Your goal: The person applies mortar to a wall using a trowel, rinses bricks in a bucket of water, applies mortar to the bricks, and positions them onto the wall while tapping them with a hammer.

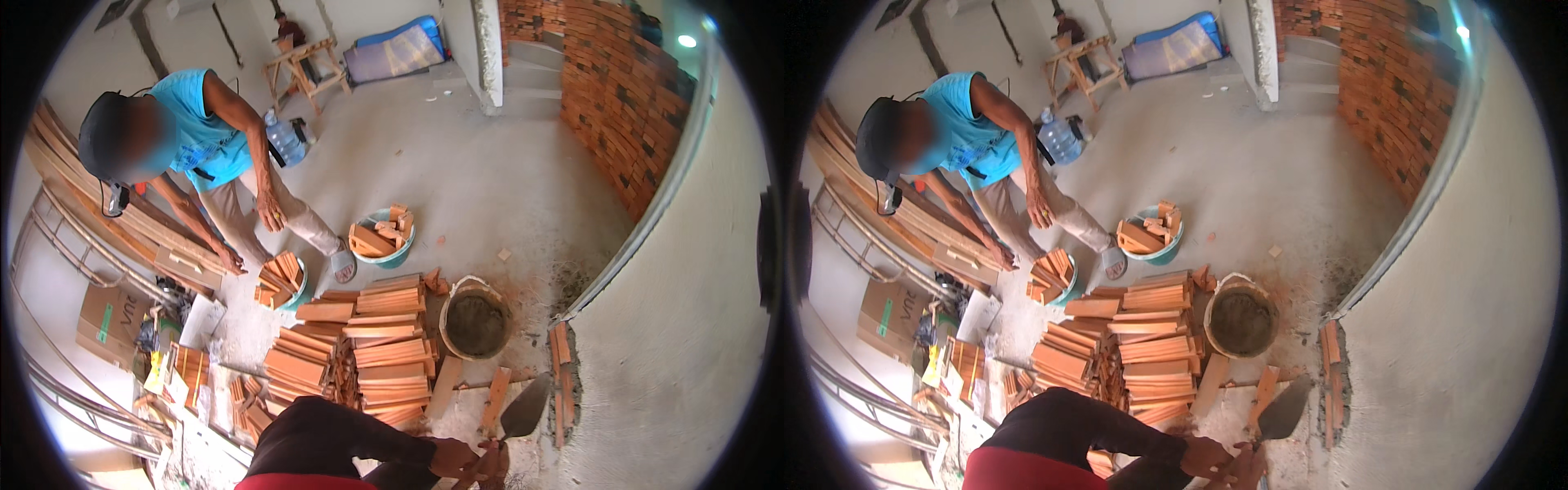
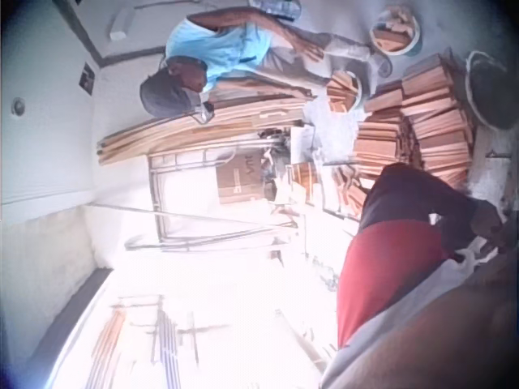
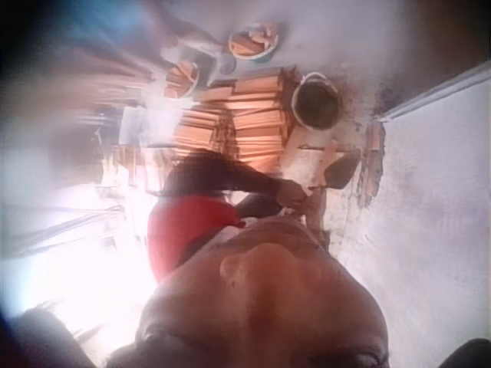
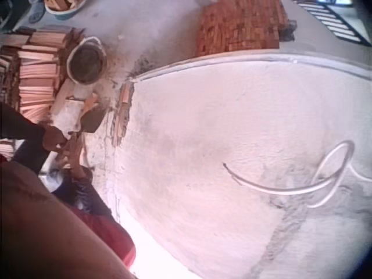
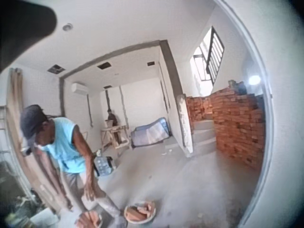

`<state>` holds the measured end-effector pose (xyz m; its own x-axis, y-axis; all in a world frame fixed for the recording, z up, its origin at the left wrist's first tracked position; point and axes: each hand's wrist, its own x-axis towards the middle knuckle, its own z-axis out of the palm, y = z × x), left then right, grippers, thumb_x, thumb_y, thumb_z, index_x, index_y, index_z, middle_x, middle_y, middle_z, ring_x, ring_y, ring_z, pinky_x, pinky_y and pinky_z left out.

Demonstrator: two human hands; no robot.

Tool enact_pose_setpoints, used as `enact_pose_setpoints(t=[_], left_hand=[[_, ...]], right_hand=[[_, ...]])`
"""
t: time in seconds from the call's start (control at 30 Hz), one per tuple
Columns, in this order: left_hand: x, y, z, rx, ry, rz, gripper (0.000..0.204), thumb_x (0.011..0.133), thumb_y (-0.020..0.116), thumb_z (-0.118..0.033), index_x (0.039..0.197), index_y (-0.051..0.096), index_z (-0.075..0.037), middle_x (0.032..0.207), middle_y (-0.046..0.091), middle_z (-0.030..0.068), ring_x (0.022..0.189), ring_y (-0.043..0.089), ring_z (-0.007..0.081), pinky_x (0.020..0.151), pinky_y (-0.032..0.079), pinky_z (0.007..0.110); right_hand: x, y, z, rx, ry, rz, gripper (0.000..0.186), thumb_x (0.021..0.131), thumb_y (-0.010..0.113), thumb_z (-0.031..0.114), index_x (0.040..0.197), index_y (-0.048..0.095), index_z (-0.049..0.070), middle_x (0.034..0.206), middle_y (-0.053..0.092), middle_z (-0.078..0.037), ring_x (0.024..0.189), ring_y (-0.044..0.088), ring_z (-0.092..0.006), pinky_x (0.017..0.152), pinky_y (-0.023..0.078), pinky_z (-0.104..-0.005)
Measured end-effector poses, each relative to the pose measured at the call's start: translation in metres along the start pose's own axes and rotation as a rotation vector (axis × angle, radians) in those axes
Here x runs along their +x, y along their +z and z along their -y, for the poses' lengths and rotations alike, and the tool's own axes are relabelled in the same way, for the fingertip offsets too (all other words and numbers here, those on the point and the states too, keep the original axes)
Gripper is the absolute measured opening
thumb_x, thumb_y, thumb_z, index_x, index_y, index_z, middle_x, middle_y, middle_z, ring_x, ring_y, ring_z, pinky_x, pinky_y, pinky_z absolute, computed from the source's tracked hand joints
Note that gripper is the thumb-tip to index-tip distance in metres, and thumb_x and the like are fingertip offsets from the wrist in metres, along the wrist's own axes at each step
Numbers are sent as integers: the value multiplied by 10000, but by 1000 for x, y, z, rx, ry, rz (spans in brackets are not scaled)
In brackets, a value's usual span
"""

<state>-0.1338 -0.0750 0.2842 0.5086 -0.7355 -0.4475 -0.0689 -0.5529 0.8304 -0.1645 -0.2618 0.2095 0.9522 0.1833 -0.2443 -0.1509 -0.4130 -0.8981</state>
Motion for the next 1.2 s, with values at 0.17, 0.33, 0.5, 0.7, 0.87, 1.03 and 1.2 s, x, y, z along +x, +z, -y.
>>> enact_pose_setpoints(t=[0.17,0.33,0.5,0.7,0.87,1.03,1.2], left_hand=[[-39,71,-25,-1022,-19,-249,325,905,663,-311,1091,612,-49,907,624,10,811,586,131,739,499,334],[-127,50,-105,-1315,-65,-597,232,967,620,-282,1062,631,-71,980,624,-6,891,596,97,764,486,301],[-195,46,-122,-678,-436,-909,378,919,661,-365,997,630,4,796,662,111,735,659,194,669,528,357],[-246,44,-102,-746,-605,-737,434,914,668,-419,1012,618,1,817,669,106,717,661,186,649,523,350],[-283,43,-88,-820,-640,-680,448,908,670,-455,983,624,-16,812,658,73,725,645,152,651,512,332],[-304,55,-31,-569,-791,-561,702,882,574,-636,1058,651,39,894,684,145,849,658,264,781,486,412],[-314,13,-43,-529,-801,-504,688,862,607,-614,1060,668,43,908,686,150,844,654,256,794,483,395]], right_hand=[[-37,-37,104,-240,-401,204,333,934,516,215,1134,623,-28,1058,605,-237,1023,574,-403,906,457,-446],[-158,-134,191,-457,197,233,264,899,650,256,957,617,1,919,622,-206,871,615,-370,791,495,-453],[-297,-234,251,-675,1011,894,484,931,594,470,1031,662,1,1001,679,-220,961,643,-362,836,496,-427],[-367,-258,288,-337,953,809,501,956,555,484,1022,672,1,972,699,-205,925,651,-284,821,495,-406],[-379,-246,289,-131,866,742,521,977,522,496,1015,681,1,947,715,-193,894,658,-218,809,494,-389],[-385,-238,310,-138,754,741,457,947,577,451,1008,691,12,894,714,-198,815,685,-234,751,505,-413],[-404,-230,370,62,371,384,410,796,705,419,943,703,36,889,701,-212,822,676,-396,729,517,-452]])
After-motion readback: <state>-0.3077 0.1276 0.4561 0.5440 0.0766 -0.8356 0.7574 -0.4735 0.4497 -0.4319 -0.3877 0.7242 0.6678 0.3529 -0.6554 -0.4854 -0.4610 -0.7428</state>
